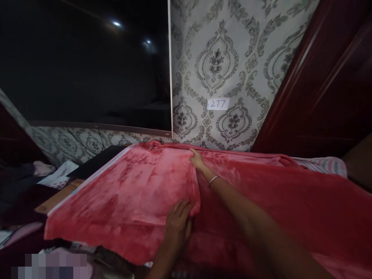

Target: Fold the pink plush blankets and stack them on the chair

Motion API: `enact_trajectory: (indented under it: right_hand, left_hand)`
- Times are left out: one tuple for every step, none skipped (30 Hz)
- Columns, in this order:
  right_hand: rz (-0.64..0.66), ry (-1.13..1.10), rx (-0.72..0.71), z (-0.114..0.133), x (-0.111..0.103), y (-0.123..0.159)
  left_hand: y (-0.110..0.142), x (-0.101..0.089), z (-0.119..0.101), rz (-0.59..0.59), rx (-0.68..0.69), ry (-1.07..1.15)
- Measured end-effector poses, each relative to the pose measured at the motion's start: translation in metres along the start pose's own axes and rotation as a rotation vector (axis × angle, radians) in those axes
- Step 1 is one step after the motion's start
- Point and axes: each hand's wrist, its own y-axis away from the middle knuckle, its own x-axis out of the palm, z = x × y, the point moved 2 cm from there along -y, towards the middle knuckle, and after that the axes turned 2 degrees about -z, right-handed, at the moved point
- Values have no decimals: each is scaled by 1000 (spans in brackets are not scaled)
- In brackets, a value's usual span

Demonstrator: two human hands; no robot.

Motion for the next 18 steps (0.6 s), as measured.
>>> enact_trajectory:
  right_hand:
    - [-25, 19, -2, -1, -9, -1]
    - [-49, 41, 0, -4, -19, -1]
    - [-71, 64, 5, -7, -29, 1]
    - [-87, 87, 12, -13, -40, 4]
    - [-96, 109, 25, -19, -49, 9]
    - [-96, 129, 43, -26, -57, 15]
    - [-88, 147, 64, -34, -64, 21]
    - [-74, 161, 86, -41, -68, 27]
    - [-59, 172, 104, -47, -70, 32]
    - [-46, 180, 116, -53, -71, 36]
    - [-36, 185, 120, -56, -71, 39]
    - [-31, 187, 117, -58, -70, 40]
    - [-28, 186, 111, -59, -69, 41]
    - [-26, 184, 105, -59, -68, 40]
    - [-24, 181, 101, -59, -67, 39]
    - [-22, 177, 99, -58, -66, 38]
    - [-22, 174, 101, -57, -66, 37]
    - [-24, 172, 103, -56, -67, 36]
  left_hand:
    - [-5, 0, -4, 6, -6, 17]
    - [-10, 0, -9, 15, -7, 38]
    - [-15, 3, -15, 29, -4, 62]
    - [-18, 7, -22, 51, 1, 86]
    - [-20, 12, -28, 80, 7, 107]
    - [-21, 19, -35, 112, 18, 121]
    - [-20, 26, -40, 144, 30, 126]
    - [-17, 32, -45, 172, 38, 119]
    - [-14, 38, -48, 188, 47, 103]
    - [-10, 43, -50, 195, 54, 84]
    - [-7, 46, -51, 195, 62, 69]
    - [-5, 47, -51, 190, 71, 61]
    - [-3, 48, -51, 182, 84, 61]
    - [-1, 47, -50, 173, 99, 65]
    - [-1, 46, -49, 166, 110, 68]
    - [-1, 45, -48, 160, 117, 69]
    - [0, 44, -47, 150, 124, 74]
    - [0, 43, -47, 142, 127, 80]
